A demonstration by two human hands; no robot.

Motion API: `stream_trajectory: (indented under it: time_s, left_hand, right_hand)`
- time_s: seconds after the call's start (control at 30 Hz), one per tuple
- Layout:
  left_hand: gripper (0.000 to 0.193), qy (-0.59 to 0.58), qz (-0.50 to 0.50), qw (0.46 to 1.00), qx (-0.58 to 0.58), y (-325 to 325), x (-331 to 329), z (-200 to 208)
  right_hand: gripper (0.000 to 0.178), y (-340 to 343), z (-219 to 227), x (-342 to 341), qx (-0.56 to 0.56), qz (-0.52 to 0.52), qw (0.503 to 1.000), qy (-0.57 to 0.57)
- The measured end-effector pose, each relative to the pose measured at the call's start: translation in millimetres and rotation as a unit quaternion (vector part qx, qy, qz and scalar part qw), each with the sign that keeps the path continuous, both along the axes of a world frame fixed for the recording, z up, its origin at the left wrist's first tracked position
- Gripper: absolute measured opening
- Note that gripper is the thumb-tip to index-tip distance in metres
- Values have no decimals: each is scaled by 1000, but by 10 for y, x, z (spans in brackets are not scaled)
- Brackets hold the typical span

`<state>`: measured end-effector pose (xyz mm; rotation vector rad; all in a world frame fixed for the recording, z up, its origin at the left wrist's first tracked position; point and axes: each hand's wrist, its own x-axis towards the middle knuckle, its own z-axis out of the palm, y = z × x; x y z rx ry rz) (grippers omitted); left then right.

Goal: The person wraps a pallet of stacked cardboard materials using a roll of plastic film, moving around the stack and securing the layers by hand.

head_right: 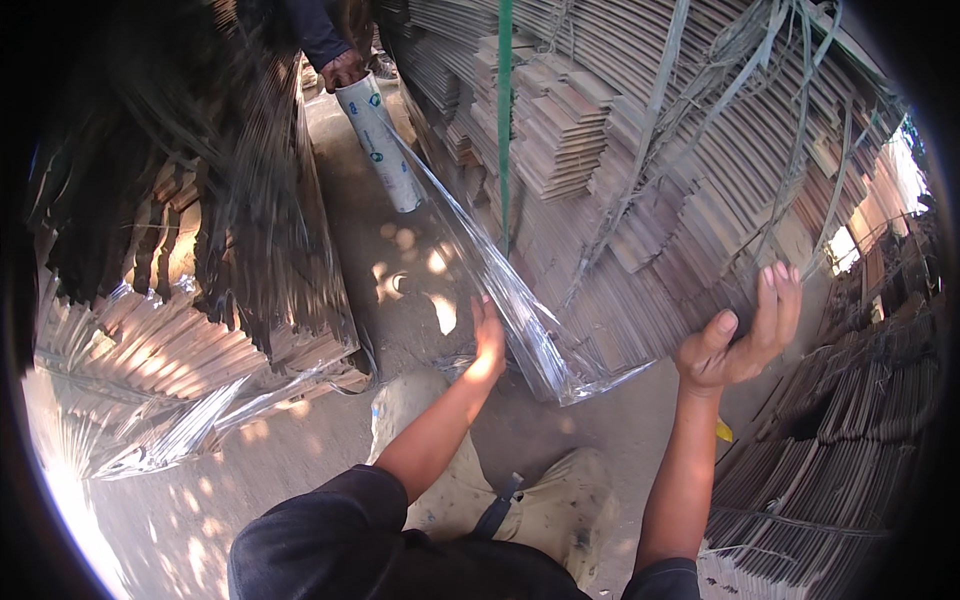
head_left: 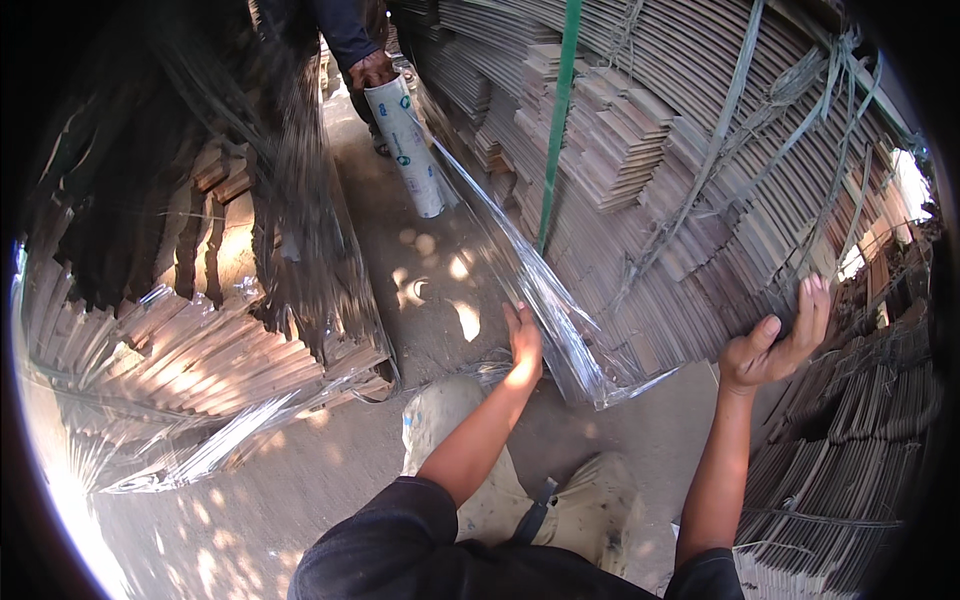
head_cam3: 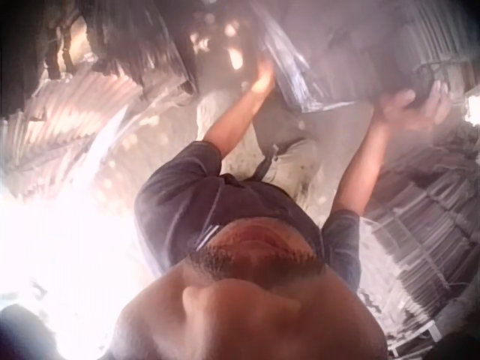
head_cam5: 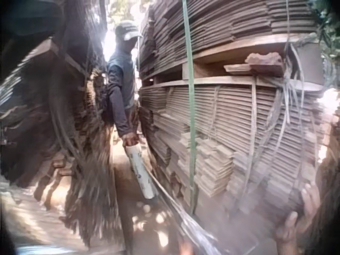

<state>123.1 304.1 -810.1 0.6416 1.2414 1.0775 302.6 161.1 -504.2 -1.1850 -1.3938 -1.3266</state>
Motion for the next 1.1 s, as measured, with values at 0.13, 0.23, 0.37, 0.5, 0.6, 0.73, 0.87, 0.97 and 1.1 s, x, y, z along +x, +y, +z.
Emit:
stream_trajectory:
  time_s: [0.13,0.23,0.37,0.5,0.6,0.73,0.87,0.97,1.1]
  left_hand:
    - [80,-49,-31,998,-2,63,-103,-97]
    - [80,-69,-67,995,-7,73,-170,-52]
    - [81,-103,-63,993,-11,68,-188,7]
    - [80,-113,-51,992,-3,128,-213,-85]
    - [82,-117,-57,991,12,190,-240,-236]
    - [82,-115,-45,992,9,280,-250,-360]
    - [84,-94,-82,992,6,251,-198,-249]
    - [83,-102,-97,990,1,214,-130,-94]
    - [87,-56,-112,992,34,313,-170,-361]
  right_hand:
    - [44,26,-3,-25,1,12,1000,8]
    - [43,12,-14,-21,-3,0,1000,9]
    - [43,1,-17,-24,5,-7,1000,12]
    - [42,19,-15,-41,11,3,1000,17]
    - [43,28,-20,-58,14,4,1000,21]
    - [43,36,-10,-84,10,4,1000,19]
    - [43,8,-23,-52,4,-10,1000,20]
    - [43,-11,-18,-35,5,-17,1000,21]
    - [42,46,-10,-91,14,6,1000,23]
